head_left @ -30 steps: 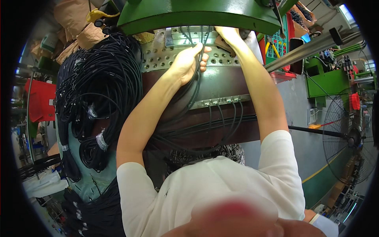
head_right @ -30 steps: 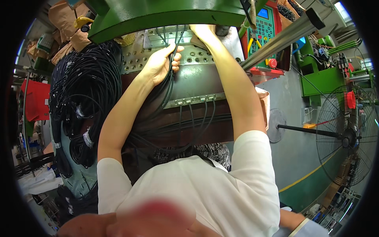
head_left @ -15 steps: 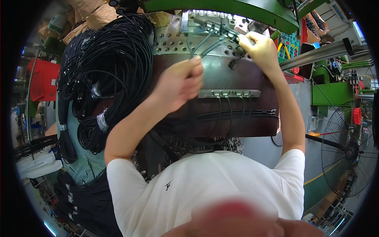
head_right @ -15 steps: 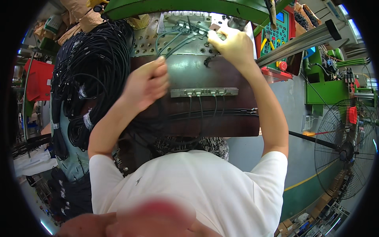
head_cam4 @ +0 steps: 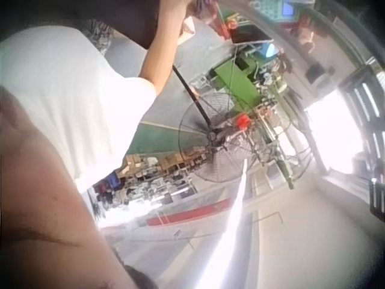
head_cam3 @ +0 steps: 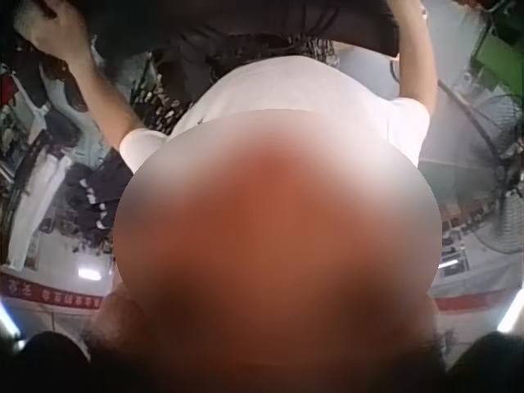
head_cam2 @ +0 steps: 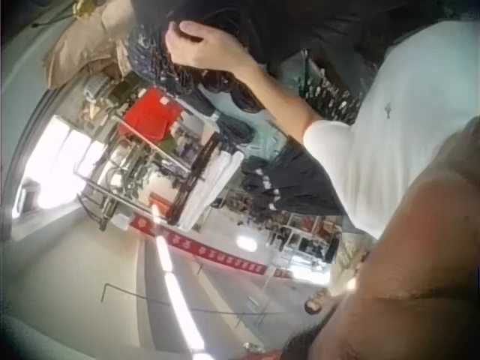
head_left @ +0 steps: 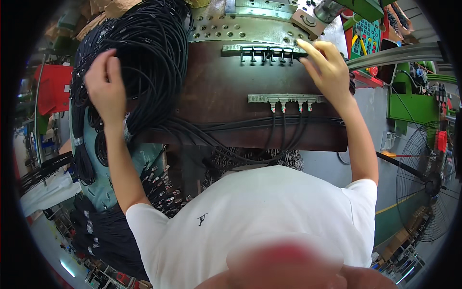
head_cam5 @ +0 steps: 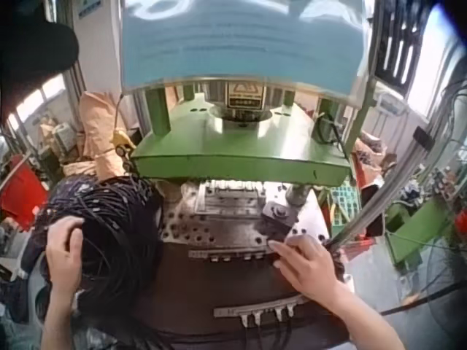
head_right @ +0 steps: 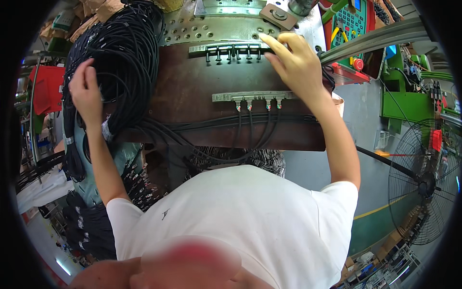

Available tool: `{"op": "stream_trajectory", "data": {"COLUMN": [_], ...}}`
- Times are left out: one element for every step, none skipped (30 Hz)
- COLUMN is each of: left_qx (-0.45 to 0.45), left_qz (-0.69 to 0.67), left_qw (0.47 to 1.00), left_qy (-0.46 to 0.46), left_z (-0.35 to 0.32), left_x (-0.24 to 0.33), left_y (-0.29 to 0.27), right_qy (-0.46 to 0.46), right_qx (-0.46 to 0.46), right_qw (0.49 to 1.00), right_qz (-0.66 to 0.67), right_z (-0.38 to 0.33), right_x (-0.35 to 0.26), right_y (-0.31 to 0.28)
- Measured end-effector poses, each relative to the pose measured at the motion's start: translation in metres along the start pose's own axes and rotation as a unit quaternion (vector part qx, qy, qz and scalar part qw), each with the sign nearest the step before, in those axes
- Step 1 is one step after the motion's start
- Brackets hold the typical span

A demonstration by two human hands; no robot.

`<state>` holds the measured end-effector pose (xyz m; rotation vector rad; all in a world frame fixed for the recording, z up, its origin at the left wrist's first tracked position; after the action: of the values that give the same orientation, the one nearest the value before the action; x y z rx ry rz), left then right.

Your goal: The person organizes bundles of cables by hand, places cable ends into a mold fixture on the worktable, and operates the machine to process the cables.

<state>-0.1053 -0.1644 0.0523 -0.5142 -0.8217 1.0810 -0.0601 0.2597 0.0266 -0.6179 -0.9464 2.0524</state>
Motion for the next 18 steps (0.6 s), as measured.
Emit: {"op": "stream_trajectory", "data": {"left_qx": [-0.038, -0.121, -0.233, -0.317, -0.4, -0.492, -0.58, -0.62, -0.642, -0.644, -0.643, -0.627, -0.633, -0.606, -0.589, -0.599, -0.63, -0.606], "left_qz": [-0.077, -0.136, -0.164, -0.245, -0.301, -0.305, -0.331, -0.306, -0.29, -0.266, -0.261, -0.29, -0.332, -0.413, -0.482, -0.544, -0.571, -0.564], "left_qw": [0.996, 0.983, 0.958, 0.911, 0.86, 0.811, 0.743, 0.718, 0.708, 0.717, 0.719, 0.722, 0.696, 0.675, 0.641, 0.546, 0.408, 0.444], "left_qy": [-0.002, 0.021, 0.045, 0.097, 0.1, 0.087, 0.043, 0.079, 0.047, -0.004, -0.037, -0.037, -0.067, -0.082, -0.098, -0.218, -0.333, -0.343], "left_z": [-0.014, -0.025, -0.043, -0.057, -0.073, -0.092, -0.112, -0.125, -0.134, -0.139, -0.143, -0.144, -0.144, -0.141, -0.132, -0.13, -0.136, -0.11], "left_x": [0.033, 0.071, 0.108, 0.146, 0.174, 0.193, 0.205, 0.215, 0.217, 0.212, 0.212, 0.22, 0.225, 0.24, 0.254, 0.256, 0.267, 0.258], "left_y": [0.005, 0.019, 0.033, 0.045, 0.059, 0.075, 0.089, 0.096, 0.105, 0.112, 0.116, 0.115, 0.114, 0.108, 0.106, 0.111, 0.115, 0.127], "right_qy": [0.035, 0.05, 0.036, 0.016, 0.003, 0.02, 0.024, -0.004, -0.015, -0.008, 0.007, 0.033, 0.042, 0.061, 0.052, 0.072, -0.009, -0.011], "right_qx": [0.009, -0.047, -0.073, -0.115, -0.107, -0.124, -0.122, -0.133, -0.158, -0.155, -0.153, -0.152, -0.138, -0.128, -0.093, -0.091, -0.021, 0.018], "right_qw": [0.998, 0.994, 0.988, 0.983, 0.986, 0.984, 0.985, 0.984, 0.981, 0.982, 0.98, 0.974, 0.967, 0.962, 0.955, 0.964, 0.976, 0.987], "right_qz": [0.043, 0.083, 0.13, 0.139, 0.126, 0.123, 0.123, 0.12, 0.112, 0.105, 0.126, 0.162, 0.21, 0.235, 0.275, 0.239, 0.219, 0.161], "right_z": [-0.01, -0.02, -0.029, -0.037, -0.042, -0.049, -0.052, -0.054, -0.055, -0.053, -0.048, -0.04, -0.03, -0.016, 0.0, 0.019, 0.047, 0.068], "right_x": [-0.003, -0.011, -0.021, -0.032, -0.036, -0.037, -0.038, -0.044, -0.048, -0.048, -0.048, -0.046, -0.046, -0.042, -0.041, -0.029, -0.022, -0.011], "right_y": [-0.009, -0.006, -0.005, 0.001, 0.001, 0.006, 0.008, 0.012, 0.016, 0.016, 0.015, 0.014, 0.012, 0.012, 0.008, 0.014, 0.014, 0.023]}}
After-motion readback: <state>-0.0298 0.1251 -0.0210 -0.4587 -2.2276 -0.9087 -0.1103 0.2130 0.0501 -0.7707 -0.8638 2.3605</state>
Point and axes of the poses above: each hand's wrist, its own z-axis towards the middle knuckle, its own y-axis out of the palm, x = y × z, the point moved 8 cm from there along z, towards the middle knuckle, and after that the axes turned 4 degrees about -y, right-handed, at the moved point
